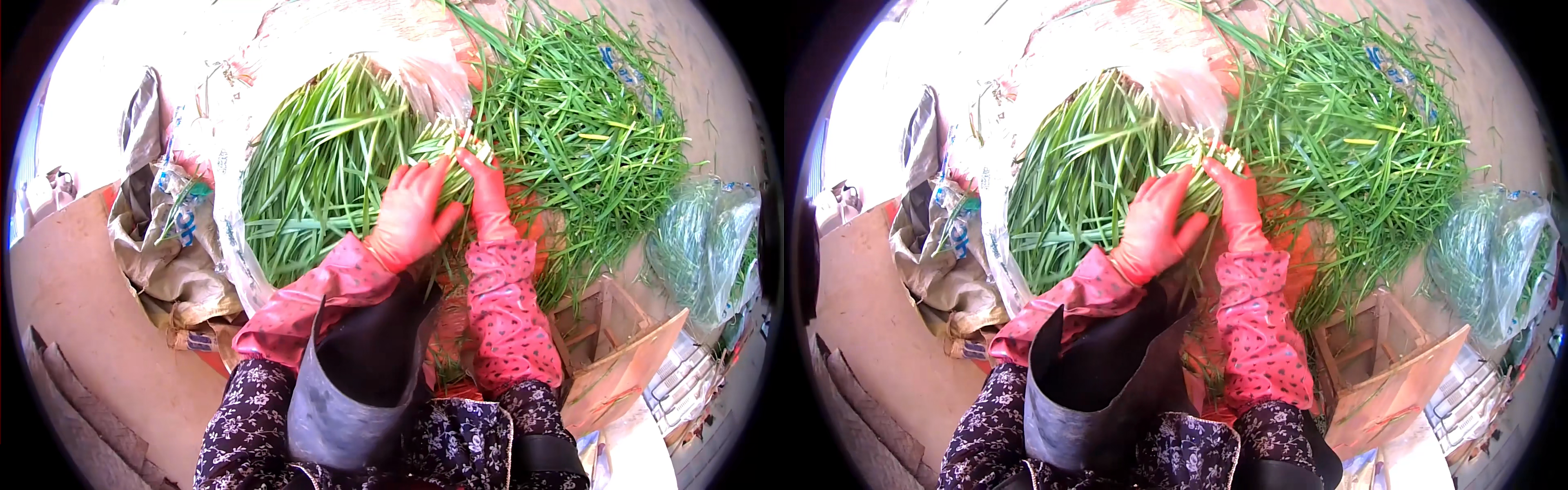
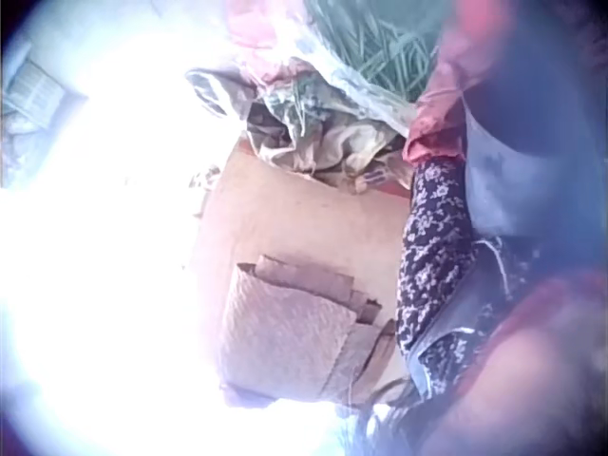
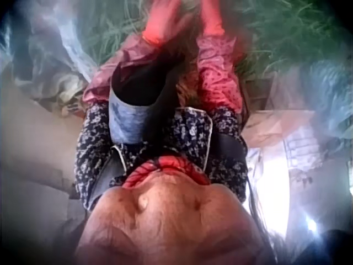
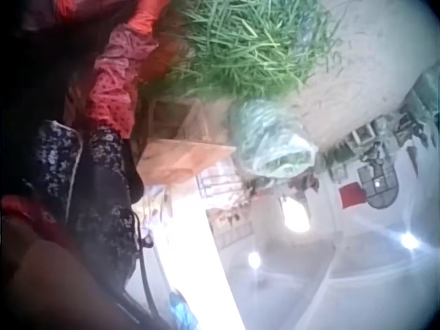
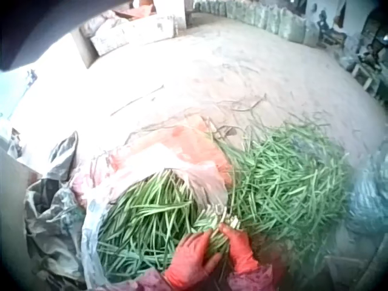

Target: The person bundles handfuls of long green leaves with red string on a wooden board while sitting on the floor.

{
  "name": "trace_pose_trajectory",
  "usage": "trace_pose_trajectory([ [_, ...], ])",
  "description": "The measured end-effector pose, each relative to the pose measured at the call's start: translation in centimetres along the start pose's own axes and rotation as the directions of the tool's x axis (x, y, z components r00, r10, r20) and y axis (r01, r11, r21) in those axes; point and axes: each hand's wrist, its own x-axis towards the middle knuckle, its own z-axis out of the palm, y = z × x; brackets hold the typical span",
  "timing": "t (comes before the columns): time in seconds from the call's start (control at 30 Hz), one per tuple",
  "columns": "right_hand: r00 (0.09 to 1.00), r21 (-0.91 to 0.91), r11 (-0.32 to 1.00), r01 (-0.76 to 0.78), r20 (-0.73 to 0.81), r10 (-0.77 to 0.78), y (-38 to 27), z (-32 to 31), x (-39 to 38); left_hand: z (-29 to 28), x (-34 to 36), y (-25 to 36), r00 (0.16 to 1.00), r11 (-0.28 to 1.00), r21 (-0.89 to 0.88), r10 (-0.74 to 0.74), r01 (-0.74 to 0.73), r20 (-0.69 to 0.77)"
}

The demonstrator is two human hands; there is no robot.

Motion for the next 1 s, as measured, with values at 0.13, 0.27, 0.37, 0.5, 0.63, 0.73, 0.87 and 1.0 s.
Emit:
trace_pose_trajectory([
  [0.13, 0.999, 0.059, 0.998, 0.035, 0.008, -0.036, 0.7, -0.6, -0.6, -0.4, 3.1, -3.2, 0.922, 0.937, -0.107, -0.346, 0.332, -0.176],
  [0.27, 0.996, -0.073, 0.996, -0.041, -0.084, 0.035, 1.2, -1.0, 0.6, 1.8, 4.5, -5.8, 0.881, 0.901, -0.029, -0.416, 0.433, 0.225],
  [0.37, 0.995, -0.047, 0.995, -0.085, -0.055, 0.082, 1.4, -1.4, 1.1, 3.1, 3.8, -6.1, 0.882, 0.896, -0.057, -0.419, 0.44, 0.216],
  [0.5, 0.953, -0.095, 0.957, -0.274, 0.108, 0.283, 0.2, -1.9, 0.9, 3.8, 2.2, -6.0, 0.928, 0.894, -0.262, -0.325, 0.365, 0.184],
  [0.63, 0.926, -0.122, 0.965, -0.231, 0.278, 0.257, -0.9, -3.8, -0.5, 0.7, 1.6, -1.6, 0.97, 0.963, -0.188, -0.158, 0.193, 0.187],
  [0.73, 0.9, -0.136, 0.985, -0.111, 0.407, 0.157, -2.6, -4.3, -3.0, -0.8, 0.2, 1.4, 0.981, 0.988, -0.117, -0.076, 0.097, 0.177],
  [0.87, 0.93, -0.129, 0.992, 0.007, 0.366, 0.041, -3.6, -2.3, -5.3, -0.8, 0.3, 2.2, 0.991, 0.989, -0.15, 0.005, 0.015, 0.131],
  [1.0, 0.988, -0.036, 0.999, -0.015, 0.155, 0.021, -2.4, -0.2, -5.8, -2.0, -0.4, 1.6, 0.976, 0.982, -0.183, -0.014, 0.055, 0.216],
])
